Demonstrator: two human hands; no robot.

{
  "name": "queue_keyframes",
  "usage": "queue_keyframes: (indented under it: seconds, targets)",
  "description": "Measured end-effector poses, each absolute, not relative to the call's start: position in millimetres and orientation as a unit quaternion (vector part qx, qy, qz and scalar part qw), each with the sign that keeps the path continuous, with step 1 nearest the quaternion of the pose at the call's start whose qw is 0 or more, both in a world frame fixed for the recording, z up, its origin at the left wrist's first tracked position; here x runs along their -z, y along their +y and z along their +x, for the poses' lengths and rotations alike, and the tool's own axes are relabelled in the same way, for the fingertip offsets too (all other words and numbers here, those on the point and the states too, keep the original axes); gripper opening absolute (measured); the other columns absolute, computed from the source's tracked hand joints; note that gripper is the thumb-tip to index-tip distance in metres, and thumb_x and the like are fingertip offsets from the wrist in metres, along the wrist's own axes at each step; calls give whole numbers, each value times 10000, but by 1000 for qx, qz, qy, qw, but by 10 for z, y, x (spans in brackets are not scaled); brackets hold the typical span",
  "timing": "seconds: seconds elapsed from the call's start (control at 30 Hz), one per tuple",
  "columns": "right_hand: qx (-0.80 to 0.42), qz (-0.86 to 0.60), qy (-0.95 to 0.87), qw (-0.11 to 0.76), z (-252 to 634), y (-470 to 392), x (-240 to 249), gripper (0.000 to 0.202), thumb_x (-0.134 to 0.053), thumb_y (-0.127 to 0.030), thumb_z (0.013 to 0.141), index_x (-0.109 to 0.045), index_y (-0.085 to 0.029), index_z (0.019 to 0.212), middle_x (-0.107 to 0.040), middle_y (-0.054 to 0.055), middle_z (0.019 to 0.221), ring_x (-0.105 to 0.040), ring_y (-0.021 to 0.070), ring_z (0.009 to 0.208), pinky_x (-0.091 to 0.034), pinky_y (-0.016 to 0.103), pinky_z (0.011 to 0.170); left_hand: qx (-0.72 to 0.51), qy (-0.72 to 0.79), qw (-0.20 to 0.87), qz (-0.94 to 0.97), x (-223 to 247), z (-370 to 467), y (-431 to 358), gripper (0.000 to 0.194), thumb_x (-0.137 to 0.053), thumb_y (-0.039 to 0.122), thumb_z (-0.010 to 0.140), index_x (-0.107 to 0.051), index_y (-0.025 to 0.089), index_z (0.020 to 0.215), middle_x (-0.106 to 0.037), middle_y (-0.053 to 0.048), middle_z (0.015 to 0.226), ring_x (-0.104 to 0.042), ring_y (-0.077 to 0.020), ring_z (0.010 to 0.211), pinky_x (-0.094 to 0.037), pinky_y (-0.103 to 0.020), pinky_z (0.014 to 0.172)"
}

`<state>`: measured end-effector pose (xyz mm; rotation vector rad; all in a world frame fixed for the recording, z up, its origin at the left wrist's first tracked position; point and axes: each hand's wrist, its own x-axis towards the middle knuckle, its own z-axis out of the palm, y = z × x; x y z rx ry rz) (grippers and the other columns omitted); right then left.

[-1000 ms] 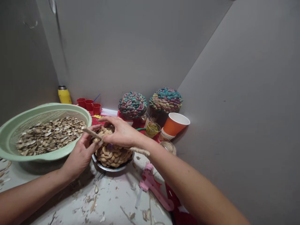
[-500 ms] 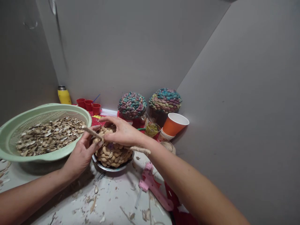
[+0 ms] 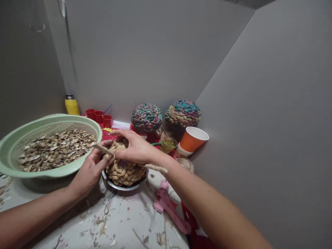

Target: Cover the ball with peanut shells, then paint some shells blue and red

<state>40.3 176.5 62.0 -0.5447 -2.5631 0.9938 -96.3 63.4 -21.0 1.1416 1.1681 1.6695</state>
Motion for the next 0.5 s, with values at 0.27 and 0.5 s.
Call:
queue_keyframes:
  seconds: [0.27, 0.5]
  targets:
    - [-375, -189, -894, 159, 423, 1797, -626, 572, -638, -200, 739, -595, -201, 1309, -652, 80, 1238, -609, 248, 1139, -466, 432, 1009, -658, 458, 385, 457, 220, -947, 653, 447, -669, 252, 852, -534, 237, 1278, -596, -74, 1400, -538, -250, 1297, -379, -375, 1112]
    - [-361, -179, -899, 171, 423, 1785, -603, 626, -657, -215, 700, -586, -180, 1322, -618, 106, 1295, -593, 272, 1142, -464, 451, 1003, -662, 457, 404, 437, 178, -961, 633, 434, -633, 240, 827, -557, 222, 1254, -639, -63, 1337, -530, -269, 1297, -405, -373, 1076]
